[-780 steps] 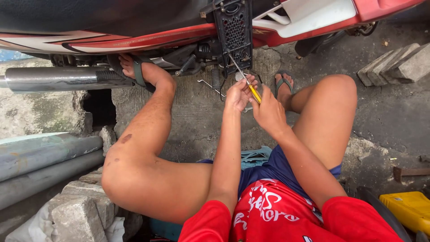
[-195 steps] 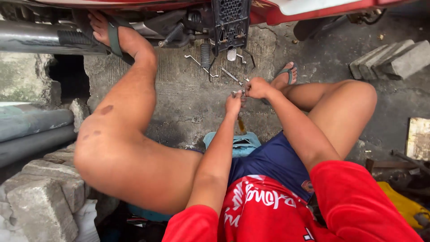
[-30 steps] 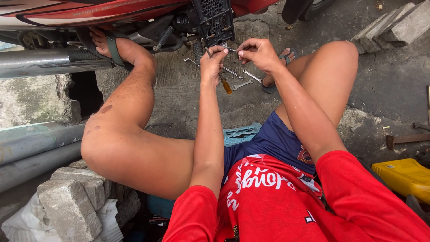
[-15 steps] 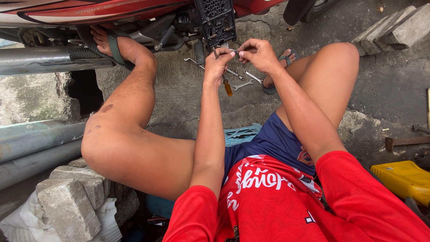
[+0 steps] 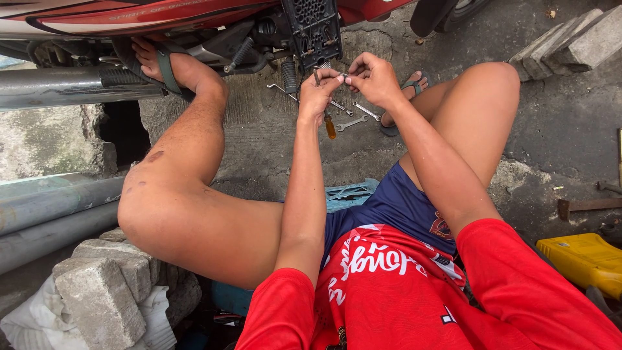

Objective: A person uses a screwdriver to remove fasteners and adjust internal components of a motorcycle.

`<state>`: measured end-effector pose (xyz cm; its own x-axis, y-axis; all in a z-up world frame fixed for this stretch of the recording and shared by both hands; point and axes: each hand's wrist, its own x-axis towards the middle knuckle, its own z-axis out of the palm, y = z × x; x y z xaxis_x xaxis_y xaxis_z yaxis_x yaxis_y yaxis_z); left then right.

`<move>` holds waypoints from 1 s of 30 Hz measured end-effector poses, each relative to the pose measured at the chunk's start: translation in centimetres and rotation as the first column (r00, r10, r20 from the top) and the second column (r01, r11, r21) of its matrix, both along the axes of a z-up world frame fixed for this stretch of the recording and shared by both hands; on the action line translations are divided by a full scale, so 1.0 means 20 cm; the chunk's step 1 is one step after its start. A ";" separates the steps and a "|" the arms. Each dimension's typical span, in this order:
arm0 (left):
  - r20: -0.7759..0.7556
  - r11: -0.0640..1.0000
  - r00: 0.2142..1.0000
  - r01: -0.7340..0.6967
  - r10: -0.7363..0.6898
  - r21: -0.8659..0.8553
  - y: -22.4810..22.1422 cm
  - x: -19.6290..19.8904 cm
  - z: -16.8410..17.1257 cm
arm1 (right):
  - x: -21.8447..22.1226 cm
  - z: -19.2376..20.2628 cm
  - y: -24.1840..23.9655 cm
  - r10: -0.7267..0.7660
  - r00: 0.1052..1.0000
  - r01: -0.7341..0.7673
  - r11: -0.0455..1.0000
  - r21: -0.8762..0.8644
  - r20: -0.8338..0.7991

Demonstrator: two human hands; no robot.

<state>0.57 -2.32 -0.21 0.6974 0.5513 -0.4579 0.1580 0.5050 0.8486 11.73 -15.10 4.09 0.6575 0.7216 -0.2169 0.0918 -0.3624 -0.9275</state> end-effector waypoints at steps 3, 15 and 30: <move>0.030 0.999 0.999 -0.011 0.012 -0.035 -0.01 0.01 -0.04 | 0.00 -0.03 0.00 -0.043 0.998 0.043 0.999 0.003 -0.040; 0.012 0.973 0.985 -0.170 0.174 -0.157 -0.10 0.12 -0.11 | 0.00 -0.11 -0.07 -0.125 0.949 0.142 0.989 0.039 -0.290; 0.137 0.968 0.969 -0.181 0.207 -0.176 -0.13 0.20 -0.20 | -0.09 -0.51 -0.24 0.422 0.902 -0.432 0.872 -0.231 -0.092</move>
